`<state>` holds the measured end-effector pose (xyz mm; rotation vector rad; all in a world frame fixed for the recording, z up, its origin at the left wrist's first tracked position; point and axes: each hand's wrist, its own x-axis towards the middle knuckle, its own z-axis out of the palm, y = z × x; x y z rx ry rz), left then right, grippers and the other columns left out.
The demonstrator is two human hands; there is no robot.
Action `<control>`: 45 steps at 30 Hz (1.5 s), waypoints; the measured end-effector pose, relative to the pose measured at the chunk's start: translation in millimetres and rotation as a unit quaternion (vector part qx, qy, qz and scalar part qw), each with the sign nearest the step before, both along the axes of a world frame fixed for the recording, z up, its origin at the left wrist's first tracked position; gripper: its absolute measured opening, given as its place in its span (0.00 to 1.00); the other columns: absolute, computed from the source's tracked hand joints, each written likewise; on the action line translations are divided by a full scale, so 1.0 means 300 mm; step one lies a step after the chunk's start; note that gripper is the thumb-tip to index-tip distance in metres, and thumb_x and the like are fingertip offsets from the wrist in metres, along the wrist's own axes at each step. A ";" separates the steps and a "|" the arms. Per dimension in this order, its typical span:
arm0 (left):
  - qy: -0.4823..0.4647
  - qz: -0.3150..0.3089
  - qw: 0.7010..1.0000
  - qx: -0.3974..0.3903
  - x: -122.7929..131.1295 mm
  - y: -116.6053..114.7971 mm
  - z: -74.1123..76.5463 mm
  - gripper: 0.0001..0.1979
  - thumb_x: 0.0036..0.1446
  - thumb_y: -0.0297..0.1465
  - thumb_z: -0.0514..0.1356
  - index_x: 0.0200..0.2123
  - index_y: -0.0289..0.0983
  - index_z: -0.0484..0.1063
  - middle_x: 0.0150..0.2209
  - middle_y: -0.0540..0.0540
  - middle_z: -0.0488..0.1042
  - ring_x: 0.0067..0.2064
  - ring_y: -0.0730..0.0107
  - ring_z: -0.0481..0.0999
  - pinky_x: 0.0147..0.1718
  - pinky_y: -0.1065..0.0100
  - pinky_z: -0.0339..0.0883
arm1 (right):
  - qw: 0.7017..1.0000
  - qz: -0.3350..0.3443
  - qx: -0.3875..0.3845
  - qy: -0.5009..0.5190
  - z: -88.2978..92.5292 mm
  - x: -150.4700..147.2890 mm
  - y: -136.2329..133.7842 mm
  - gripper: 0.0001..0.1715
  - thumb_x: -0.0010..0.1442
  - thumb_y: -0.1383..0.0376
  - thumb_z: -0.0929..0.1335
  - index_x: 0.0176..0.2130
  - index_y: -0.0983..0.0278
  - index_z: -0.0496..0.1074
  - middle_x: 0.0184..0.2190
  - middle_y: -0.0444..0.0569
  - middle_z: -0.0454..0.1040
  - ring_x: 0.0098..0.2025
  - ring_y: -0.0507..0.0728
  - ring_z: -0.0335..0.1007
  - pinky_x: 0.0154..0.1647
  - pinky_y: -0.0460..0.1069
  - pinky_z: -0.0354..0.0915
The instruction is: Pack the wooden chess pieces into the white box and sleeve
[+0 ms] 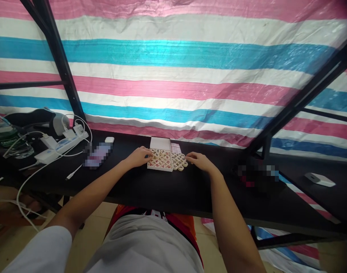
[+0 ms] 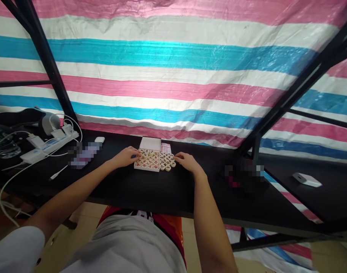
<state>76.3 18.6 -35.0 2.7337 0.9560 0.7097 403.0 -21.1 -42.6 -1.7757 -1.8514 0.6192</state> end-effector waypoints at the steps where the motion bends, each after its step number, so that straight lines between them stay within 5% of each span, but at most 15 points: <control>1: 0.004 0.001 1.000 0.004 0.001 -0.001 0.000 0.11 0.56 0.33 0.54 0.36 0.40 0.77 0.41 0.47 0.77 0.43 0.63 0.72 0.46 0.63 0.64 | 1.000 -0.003 0.017 -0.006 0.001 -0.004 0.001 0.19 0.53 0.51 0.66 0.36 0.63 0.75 0.27 0.47 0.74 0.29 0.54 0.68 0.34 0.49 0.61; 9: 0.025 0.076 0.997 0.008 0.017 0.007 -0.038 0.07 0.52 0.31 0.57 0.34 0.40 0.74 0.34 0.47 0.75 0.40 0.61 0.70 0.42 0.63 0.63 | 0.993 -0.014 0.118 0.009 -0.006 -0.058 0.020 0.18 0.54 0.54 0.64 0.39 0.62 0.73 0.25 0.44 0.72 0.28 0.53 0.65 0.33 0.49 0.61; 15: -0.047 0.044 0.998 -0.008 0.025 -0.026 -0.001 0.13 0.51 0.31 0.59 0.42 0.38 0.70 0.37 0.47 0.74 0.42 0.62 0.70 0.43 0.63 0.64 | 0.983 0.025 0.163 0.074 0.028 -0.148 -0.009 0.18 0.55 0.53 0.64 0.38 0.63 0.73 0.25 0.44 0.70 0.27 0.52 0.63 0.32 0.49 0.62; 19: -0.104 -0.023 0.993 0.040 0.041 -0.070 0.030 0.16 0.53 0.32 0.60 0.46 0.37 0.67 0.38 0.47 0.74 0.43 0.64 0.70 0.46 0.63 0.63 | 0.966 0.121 0.097 0.205 0.049 -0.250 -0.045 0.26 0.52 0.53 0.68 0.49 0.60 0.67 0.37 0.48 0.73 0.35 0.54 0.69 0.37 0.50 0.65; 22: -0.093 -0.068 0.991 0.063 0.051 -0.091 0.032 0.15 0.54 0.32 0.59 0.45 0.38 0.67 0.40 0.47 0.74 0.44 0.65 0.70 0.48 0.63 0.62 | 0.949 0.199 0.013 0.244 0.055 -0.299 -0.063 0.25 0.53 0.52 0.68 0.48 0.60 0.68 0.37 0.48 0.74 0.37 0.54 0.70 0.39 0.50 0.65; 31: -0.070 -0.117 0.982 0.129 0.083 -0.115 0.010 0.13 0.60 0.36 0.55 0.45 0.37 0.68 0.39 0.45 0.74 0.42 0.65 0.71 0.47 0.63 0.63 | 0.945 0.221 -0.016 0.240 0.052 -0.329 -0.073 0.21 0.51 0.51 0.69 0.38 0.64 0.70 0.25 0.43 0.71 0.27 0.51 0.65 0.29 0.47 0.61; 35: -0.083 -0.067 0.990 0.094 0.071 -0.103 0.015 0.17 0.61 0.40 0.54 0.48 0.37 0.67 0.40 0.45 0.72 0.44 0.65 0.70 0.46 0.65 0.64 | 0.953 0.173 0.005 0.247 0.058 -0.286 -0.061 0.24 0.49 0.52 0.71 0.42 0.63 0.69 0.26 0.43 0.72 0.28 0.52 0.66 0.29 0.47 0.60; 38: -0.080 0.016 0.995 0.050 0.034 -0.062 0.023 0.14 0.61 0.39 0.52 0.43 0.37 0.70 0.37 0.46 0.72 0.43 0.65 0.70 0.43 0.65 0.64 | 0.971 0.091 0.014 0.220 0.067 -0.184 -0.045 0.22 0.46 0.52 0.72 0.34 0.65 0.70 0.26 0.45 0.73 0.27 0.52 0.66 0.28 0.46 0.59; 45: -0.027 0.079 0.996 -0.009 -0.020 0.015 0.003 0.12 0.58 0.36 0.53 0.40 0.38 0.72 0.35 0.46 0.71 0.40 0.64 0.69 0.39 0.65 0.64 | 0.987 0.023 -0.091 0.132 0.022 0.050 -0.034 0.20 0.42 0.52 0.73 0.27 0.66 0.71 0.22 0.44 0.70 0.25 0.50 0.62 0.23 0.44 0.55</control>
